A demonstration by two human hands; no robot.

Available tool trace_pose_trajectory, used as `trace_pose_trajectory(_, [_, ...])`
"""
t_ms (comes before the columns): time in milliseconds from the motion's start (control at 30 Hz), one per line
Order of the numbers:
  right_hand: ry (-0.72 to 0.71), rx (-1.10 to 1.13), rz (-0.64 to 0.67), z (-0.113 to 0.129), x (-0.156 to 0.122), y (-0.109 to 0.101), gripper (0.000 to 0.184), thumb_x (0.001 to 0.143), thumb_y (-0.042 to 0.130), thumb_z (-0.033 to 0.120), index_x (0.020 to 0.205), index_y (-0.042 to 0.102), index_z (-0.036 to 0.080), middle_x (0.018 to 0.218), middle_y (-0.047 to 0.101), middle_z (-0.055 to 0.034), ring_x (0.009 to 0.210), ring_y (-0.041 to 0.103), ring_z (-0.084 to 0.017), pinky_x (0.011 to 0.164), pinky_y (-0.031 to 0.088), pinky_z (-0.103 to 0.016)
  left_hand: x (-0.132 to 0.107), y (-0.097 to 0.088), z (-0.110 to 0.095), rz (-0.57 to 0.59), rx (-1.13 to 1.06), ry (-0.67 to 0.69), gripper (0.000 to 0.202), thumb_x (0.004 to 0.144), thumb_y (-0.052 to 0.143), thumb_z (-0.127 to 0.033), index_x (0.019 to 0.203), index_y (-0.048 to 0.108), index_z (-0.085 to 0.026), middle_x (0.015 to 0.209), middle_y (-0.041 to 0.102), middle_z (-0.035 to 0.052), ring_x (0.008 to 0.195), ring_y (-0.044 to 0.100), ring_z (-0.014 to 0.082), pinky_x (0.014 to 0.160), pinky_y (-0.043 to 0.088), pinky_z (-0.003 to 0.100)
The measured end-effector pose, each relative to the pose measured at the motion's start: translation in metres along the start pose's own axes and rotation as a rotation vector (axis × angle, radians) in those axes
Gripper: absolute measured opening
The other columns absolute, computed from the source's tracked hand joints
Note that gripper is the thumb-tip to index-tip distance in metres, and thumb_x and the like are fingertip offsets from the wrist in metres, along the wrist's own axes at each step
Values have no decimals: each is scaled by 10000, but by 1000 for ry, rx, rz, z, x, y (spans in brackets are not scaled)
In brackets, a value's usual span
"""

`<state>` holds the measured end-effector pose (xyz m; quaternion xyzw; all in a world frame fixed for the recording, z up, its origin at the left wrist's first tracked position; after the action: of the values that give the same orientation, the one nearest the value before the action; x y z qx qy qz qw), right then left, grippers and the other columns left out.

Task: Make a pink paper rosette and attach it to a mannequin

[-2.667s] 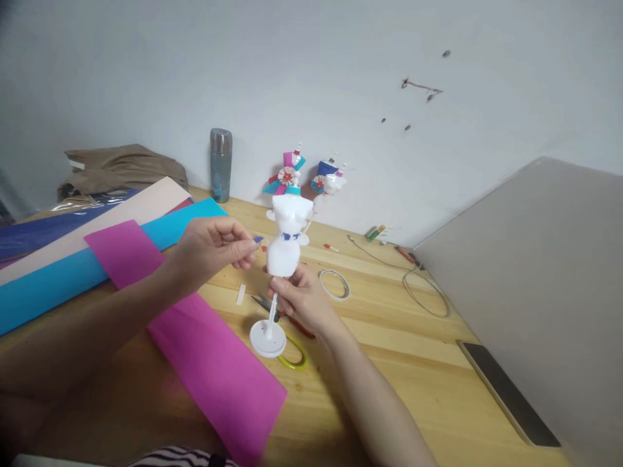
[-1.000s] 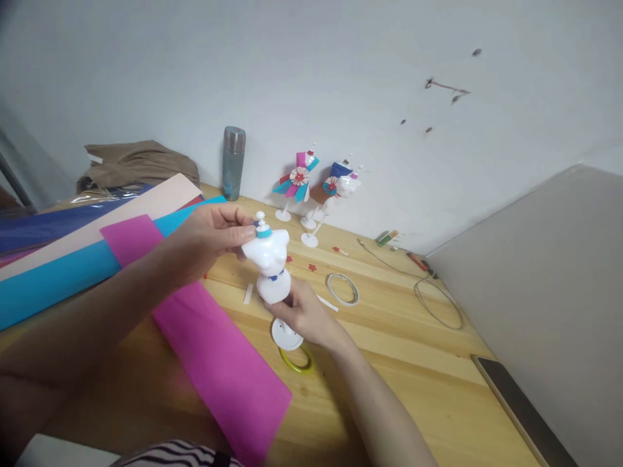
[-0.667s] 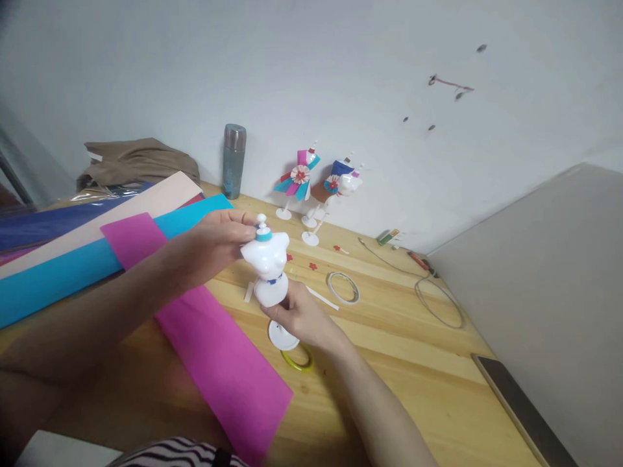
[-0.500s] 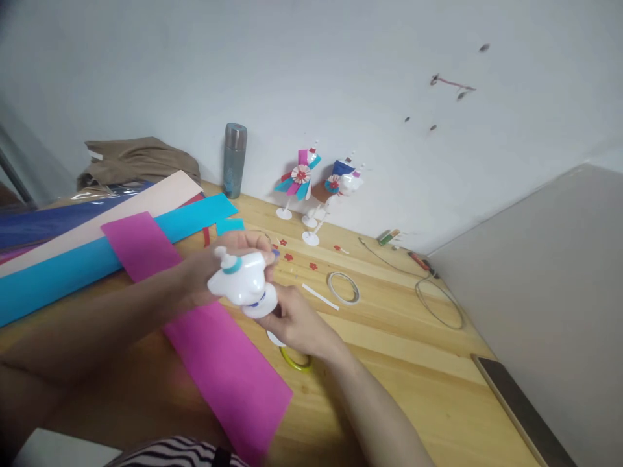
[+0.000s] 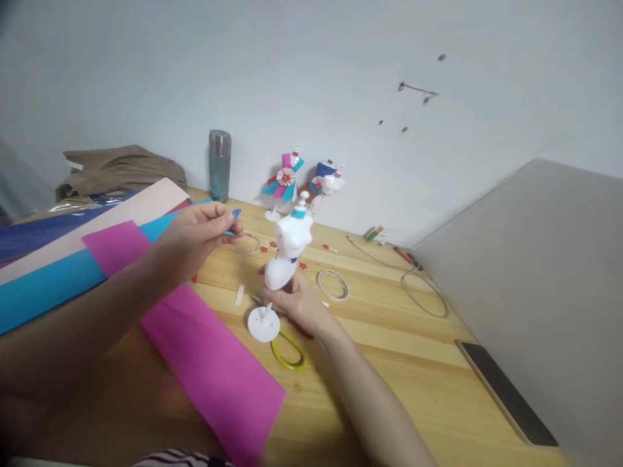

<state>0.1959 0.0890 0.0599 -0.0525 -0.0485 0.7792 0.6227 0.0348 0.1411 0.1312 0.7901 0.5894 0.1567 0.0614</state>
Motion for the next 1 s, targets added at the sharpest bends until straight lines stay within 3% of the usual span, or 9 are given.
trace_pose_trajectory(100, [-81, 3, -188, 4, 5, -25, 377, 699, 750, 320, 1010, 581, 192, 624, 590, 54, 447, 392, -71, 426, 279, -233, -2, 9, 0, 74, -25, -40, 226, 776, 679, -277, 631, 556, -156, 662, 616, 13, 648, 609, 112, 636, 497, 230])
trace_pose_trajectory(200, [-138, -6, -368, 2, 10, -51, 260, 708, 724, 322, 852, 550, 193, 616, 598, 44, 422, 380, -61, 421, 278, -240, -4, 17, 8, 112, -36, -135, 301, 832, 577, -220, 547, 497, -170, 553, 552, 13, 557, 583, 123, 566, 472, 248])
trace_pose_trajectory(300, [-162, -38, -446, -6, 18, -62, 243, 696, 706, 323, 796, 522, 200, 620, 610, 38, 415, 412, -66, 431, 312, -245, -5, 22, 13, 154, -12, -175, 393, 853, 516, -184, 469, 430, -178, 475, 483, 9, 466, 511, 114, 505, 420, 253])
trace_pose_trajectory(467, [-156, -76, -398, -24, 31, -56, 251, 706, 699, 369, 784, 522, 210, 548, 584, 45, 409, 462, -98, 439, 354, -254, -7, 30, 21, 258, 57, -180, 490, 953, 452, -257, 474, 462, -154, 444, 455, 6, 442, 486, 96, 520, 402, 235])
trace_pose_trajectory(600, [-162, -82, -378, -29, 34, -54, 277, 711, 721, 387, 771, 514, 212, 488, 545, 58, 413, 484, -109, 456, 382, -259, -7, 38, 41, 354, 19, -238, 497, 961, 517, -351, 512, 426, -158, 464, 449, -17, 439, 485, 87, 514, 411, 222])
trace_pose_trajectory(833, [-121, -126, -357, -39, 35, -57, 334, 683, 733, 407, 866, 550, 195, 769, 638, -2, 435, 513, -87, 417, 374, -254, -5, 39, 59, 345, 8, -323, 373, 969, 415, -83, 603, 479, -126, 579, 508, -22, 500, 516, 61, 556, 441, 206])
trace_pose_trajectory(1000, [-42, -246, -288, -35, 33, -57, 368, 686, 709, 423, 939, 581, 189, 961, 660, -58, 521, 554, -99, 461, 411, -268, -3, 37, 63, 376, 16, -347, 292, 942, 468, -40, 665, 540, -99, 641, 591, 4, 566, 604, 78, 662, 500, 250])
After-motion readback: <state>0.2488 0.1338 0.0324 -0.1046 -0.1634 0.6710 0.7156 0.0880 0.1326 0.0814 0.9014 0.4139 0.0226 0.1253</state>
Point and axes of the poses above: each hand's wrist, its own x-axis towards the middle knuckle, its own y-axis out of the palm, z = x × y, the point moved 9 cm from there along x, towards the middle knuckle
